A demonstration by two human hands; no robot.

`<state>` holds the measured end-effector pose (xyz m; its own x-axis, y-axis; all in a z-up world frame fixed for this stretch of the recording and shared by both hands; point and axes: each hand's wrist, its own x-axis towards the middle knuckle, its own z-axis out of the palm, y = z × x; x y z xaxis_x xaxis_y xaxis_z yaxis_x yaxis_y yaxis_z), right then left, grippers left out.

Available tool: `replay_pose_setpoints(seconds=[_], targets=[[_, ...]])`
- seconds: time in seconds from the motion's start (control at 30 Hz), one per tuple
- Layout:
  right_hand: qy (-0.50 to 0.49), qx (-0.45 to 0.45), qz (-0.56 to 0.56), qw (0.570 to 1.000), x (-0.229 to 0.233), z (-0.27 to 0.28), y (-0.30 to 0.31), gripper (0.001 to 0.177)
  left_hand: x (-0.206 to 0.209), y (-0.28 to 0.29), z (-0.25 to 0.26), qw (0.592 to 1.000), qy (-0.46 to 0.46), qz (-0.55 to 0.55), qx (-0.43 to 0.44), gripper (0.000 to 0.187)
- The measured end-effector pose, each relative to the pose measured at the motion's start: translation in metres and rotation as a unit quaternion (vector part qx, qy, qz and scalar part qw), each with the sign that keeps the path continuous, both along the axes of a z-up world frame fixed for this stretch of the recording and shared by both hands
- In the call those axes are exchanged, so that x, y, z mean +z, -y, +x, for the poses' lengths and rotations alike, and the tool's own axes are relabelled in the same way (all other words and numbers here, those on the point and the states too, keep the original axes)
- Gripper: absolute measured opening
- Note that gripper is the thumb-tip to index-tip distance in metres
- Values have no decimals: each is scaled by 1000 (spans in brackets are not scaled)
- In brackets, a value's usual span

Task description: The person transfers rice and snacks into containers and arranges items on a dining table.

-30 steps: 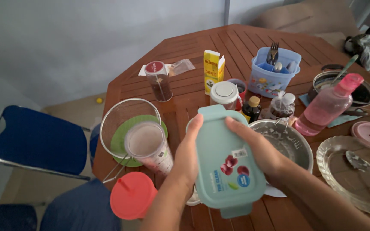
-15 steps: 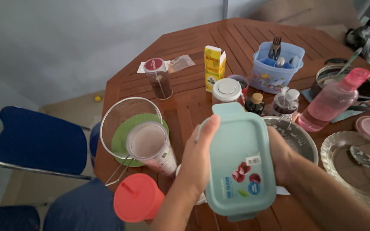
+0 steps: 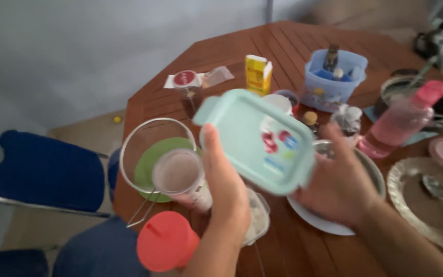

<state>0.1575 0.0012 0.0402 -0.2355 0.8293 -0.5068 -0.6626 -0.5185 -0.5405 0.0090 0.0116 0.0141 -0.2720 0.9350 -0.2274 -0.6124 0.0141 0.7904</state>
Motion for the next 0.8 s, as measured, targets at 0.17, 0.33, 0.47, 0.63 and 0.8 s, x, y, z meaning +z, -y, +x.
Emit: replay_pose_setpoints(seconds=[0.17, 0.33, 0.47, 0.63, 0.8], targets=[[54, -60, 72, 994, -71, 10, -14, 46, -22, 9, 1, 999, -19, 22, -34, 64], [180, -23, 19, 983, -62, 39, -9, 50, -8, 10, -26, 986, 32, -53, -156, 65], [273, 23, 57, 960, -62, 41, 2, 50, -26, 9, -19, 960, 32, -171, -220, 72], [219, 31, 23, 975, -77, 43, 7, 52, -47, 2, -12, 949, -58, -200, -237, 68], [194, 15, -15, 981, -61, 51, 9, 55, -38, -5, 3, 939, -124, -216, -236, 60]])
